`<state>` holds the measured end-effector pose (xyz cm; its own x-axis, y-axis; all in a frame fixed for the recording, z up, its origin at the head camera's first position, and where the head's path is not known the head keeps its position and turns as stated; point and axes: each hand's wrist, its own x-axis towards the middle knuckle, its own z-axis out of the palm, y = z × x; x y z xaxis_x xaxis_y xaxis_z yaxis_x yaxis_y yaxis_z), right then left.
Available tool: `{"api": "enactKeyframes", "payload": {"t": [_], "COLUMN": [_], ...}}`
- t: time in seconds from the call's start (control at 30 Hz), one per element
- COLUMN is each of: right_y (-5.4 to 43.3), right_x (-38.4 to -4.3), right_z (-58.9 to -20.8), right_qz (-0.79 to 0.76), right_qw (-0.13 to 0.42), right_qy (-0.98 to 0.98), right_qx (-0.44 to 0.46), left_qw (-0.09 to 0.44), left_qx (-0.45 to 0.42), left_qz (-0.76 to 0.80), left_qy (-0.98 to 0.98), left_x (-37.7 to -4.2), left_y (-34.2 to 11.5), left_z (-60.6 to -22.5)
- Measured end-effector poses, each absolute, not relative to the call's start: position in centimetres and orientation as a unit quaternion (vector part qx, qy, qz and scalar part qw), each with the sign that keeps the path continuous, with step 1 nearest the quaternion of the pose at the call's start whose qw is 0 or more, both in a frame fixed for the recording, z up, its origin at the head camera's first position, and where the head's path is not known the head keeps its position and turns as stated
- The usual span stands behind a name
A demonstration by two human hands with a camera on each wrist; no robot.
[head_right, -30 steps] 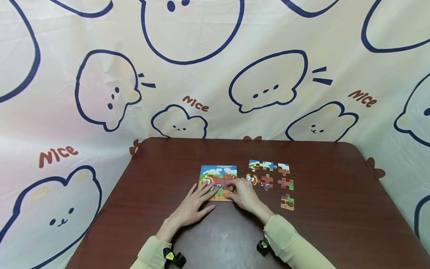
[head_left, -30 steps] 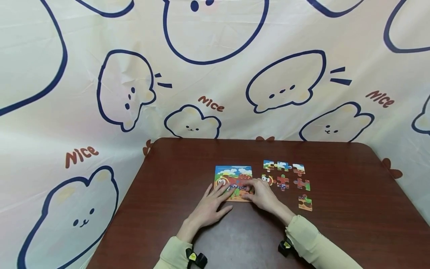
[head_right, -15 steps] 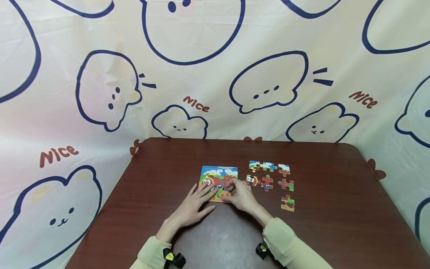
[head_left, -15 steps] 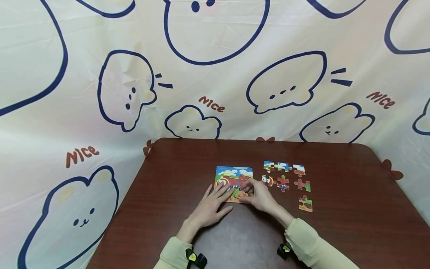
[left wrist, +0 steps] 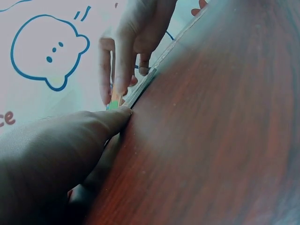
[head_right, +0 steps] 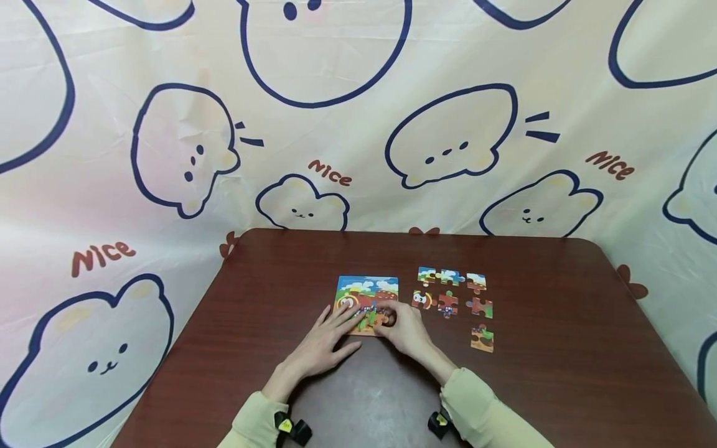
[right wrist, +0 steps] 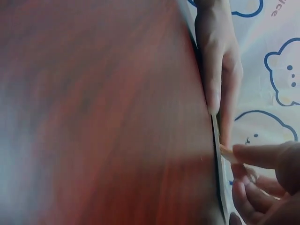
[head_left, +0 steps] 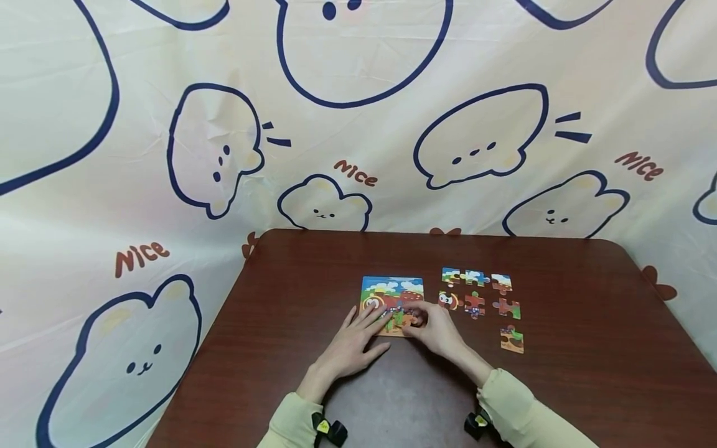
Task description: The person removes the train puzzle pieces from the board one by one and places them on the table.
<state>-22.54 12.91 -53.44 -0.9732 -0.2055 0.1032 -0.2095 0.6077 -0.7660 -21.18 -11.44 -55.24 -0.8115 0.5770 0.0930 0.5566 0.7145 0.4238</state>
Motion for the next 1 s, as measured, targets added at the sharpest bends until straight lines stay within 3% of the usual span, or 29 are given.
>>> {"api": "enactKeyframes", "payload": {"t": [0.37,1.0], "right_y": [18.6,26.3], "right_x": [-21.5,-18.2], "right_z": [-52.2,-51.9], "right_qz": [0.427,0.332], "right_qw": [-0.035,-0.006], "right_qy": [-0.893,-0.935], "right_qx": [0.14,0.123], "left_qw": [0.028,0.03], "left_qx": [0.307,0.305], "left_qz": [0.223,0.243], "left_qy": [0.925,0.92], "left_x": [-21.3,-21.1], "left_y": [-11.1,-11.4], "left_z": [-54.9,-55.0]}}
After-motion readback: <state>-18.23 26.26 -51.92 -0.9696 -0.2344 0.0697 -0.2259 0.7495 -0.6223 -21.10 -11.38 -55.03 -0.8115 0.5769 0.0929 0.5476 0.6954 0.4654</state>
